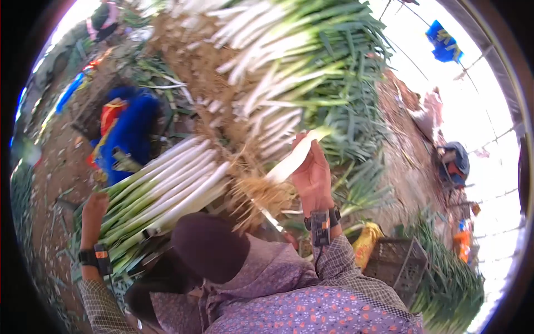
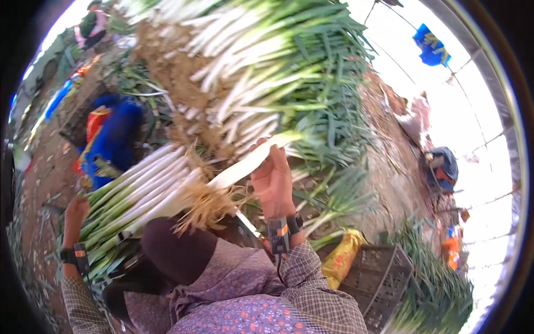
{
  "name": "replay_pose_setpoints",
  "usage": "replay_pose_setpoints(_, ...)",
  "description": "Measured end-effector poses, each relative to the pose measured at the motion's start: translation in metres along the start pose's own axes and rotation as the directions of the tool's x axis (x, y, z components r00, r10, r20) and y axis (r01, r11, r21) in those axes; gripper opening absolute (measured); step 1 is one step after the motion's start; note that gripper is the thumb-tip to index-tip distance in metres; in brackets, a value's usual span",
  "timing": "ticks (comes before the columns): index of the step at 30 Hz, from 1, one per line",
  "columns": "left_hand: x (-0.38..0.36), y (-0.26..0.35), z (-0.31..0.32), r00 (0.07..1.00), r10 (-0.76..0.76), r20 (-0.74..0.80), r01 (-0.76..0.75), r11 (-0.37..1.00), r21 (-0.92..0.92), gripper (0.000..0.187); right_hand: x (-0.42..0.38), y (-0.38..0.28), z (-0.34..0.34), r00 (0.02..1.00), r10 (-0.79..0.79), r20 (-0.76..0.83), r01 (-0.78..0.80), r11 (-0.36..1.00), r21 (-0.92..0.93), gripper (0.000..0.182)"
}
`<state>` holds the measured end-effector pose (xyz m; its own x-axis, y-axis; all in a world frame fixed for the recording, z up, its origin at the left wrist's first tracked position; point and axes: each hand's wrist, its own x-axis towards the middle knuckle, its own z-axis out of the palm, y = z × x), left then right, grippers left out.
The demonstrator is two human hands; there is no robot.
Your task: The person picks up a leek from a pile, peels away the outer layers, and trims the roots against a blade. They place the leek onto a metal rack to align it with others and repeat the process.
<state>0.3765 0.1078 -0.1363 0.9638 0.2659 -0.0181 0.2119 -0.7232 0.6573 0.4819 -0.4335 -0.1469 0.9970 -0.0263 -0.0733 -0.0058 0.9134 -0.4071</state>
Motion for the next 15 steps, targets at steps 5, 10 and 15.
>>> replay_pose_setpoints(5,-0.066,0.132,-0.048,0.985,0.140,-0.102,-0.155,0.975,-0.159,0.016,-0.034,0.062,0.129,0.931,0.062,0.361,0.045,0.959,-0.280,0.037)
replay_pose_setpoints(10,-0.112,0.183,-0.052,0.920,0.303,-0.248,-0.389,0.778,-0.493,0.034,-0.077,0.113,0.210,0.722,0.333,0.607,0.134,0.793,-0.594,0.050)
replay_pose_setpoints(15,-0.128,0.232,-0.040,0.841,0.040,-0.540,-0.471,0.549,-0.691,0.030,-0.148,0.167,0.234,0.368,0.415,0.832,0.652,0.523,-0.549,0.065)
